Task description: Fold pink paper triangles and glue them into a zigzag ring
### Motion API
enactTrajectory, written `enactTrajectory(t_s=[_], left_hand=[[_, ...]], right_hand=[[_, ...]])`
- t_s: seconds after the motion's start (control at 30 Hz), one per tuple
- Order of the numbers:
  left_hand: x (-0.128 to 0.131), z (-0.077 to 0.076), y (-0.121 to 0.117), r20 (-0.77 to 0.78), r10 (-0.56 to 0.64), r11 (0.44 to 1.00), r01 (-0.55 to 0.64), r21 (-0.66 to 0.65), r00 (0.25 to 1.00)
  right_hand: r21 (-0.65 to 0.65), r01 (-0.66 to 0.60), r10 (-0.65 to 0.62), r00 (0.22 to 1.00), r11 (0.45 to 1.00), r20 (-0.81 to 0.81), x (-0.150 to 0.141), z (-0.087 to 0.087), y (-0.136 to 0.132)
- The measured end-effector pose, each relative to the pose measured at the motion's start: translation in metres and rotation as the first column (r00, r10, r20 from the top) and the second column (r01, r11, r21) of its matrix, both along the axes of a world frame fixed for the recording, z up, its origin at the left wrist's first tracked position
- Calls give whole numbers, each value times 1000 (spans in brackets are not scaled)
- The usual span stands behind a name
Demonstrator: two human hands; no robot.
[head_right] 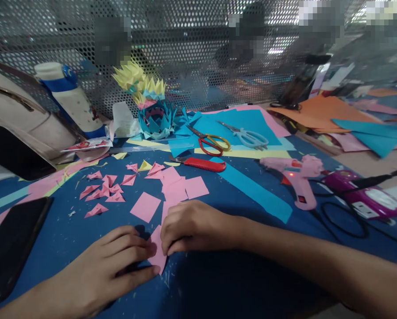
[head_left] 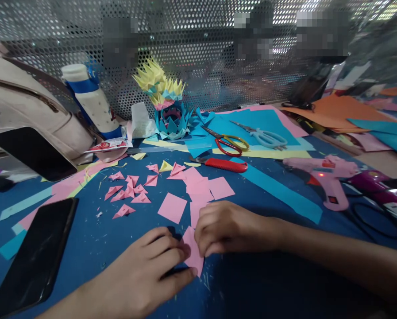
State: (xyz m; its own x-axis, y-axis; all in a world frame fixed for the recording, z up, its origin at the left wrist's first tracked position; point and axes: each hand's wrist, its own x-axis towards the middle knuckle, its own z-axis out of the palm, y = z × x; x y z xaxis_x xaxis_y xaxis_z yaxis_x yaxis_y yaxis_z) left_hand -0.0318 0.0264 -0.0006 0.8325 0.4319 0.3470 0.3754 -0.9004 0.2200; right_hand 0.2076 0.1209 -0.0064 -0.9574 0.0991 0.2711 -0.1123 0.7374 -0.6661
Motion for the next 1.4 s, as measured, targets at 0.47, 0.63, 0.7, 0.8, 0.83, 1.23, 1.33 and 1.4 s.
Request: enactTrajectory(t_s=[0.47, 0.63, 0.7, 0.8, 0.83, 1.23, 1.33, 1.4], left_hand=[[-1, -5, 0, -7, -5, 1000, 5, -10, 1000], [-4, -8, -3, -28, -11, 1000, 11, -1, 1000], [-5, -9, -4, -47, -16, 1000, 17, 6, 999], [-6, -8, -5, -64, -28, 999, 30, 25, 998], [-6, -7, -5, -66, -28, 999, 31, 32, 997], [-6, -8, -6, -60, -24, 995, 29, 95, 998], [-6, -9, -7, -102, -6, 994, 18, 109, 995], [-6, -8, -8, -102, 4, 994, 8, 113, 995]], right_hand=[[-126, 209, -192, 973, 970, 131, -7, -4, -11], [-124, 305, -283, 944, 944, 168, -7, -3, -12], [-108, 317, -296, 939, 942, 173, -8, -2, -11], [-77, 319, -301, 935, 945, 186, -9, -2, -12], [-60, 319, -303, 934, 946, 188, -9, -2, -12], [105, 322, -337, 922, 941, 189, -12, -4, -19], [131, 311, -331, 925, 941, 187, -12, -5, -20], [141, 305, -328, 926, 942, 185, -12, -5, -20]])
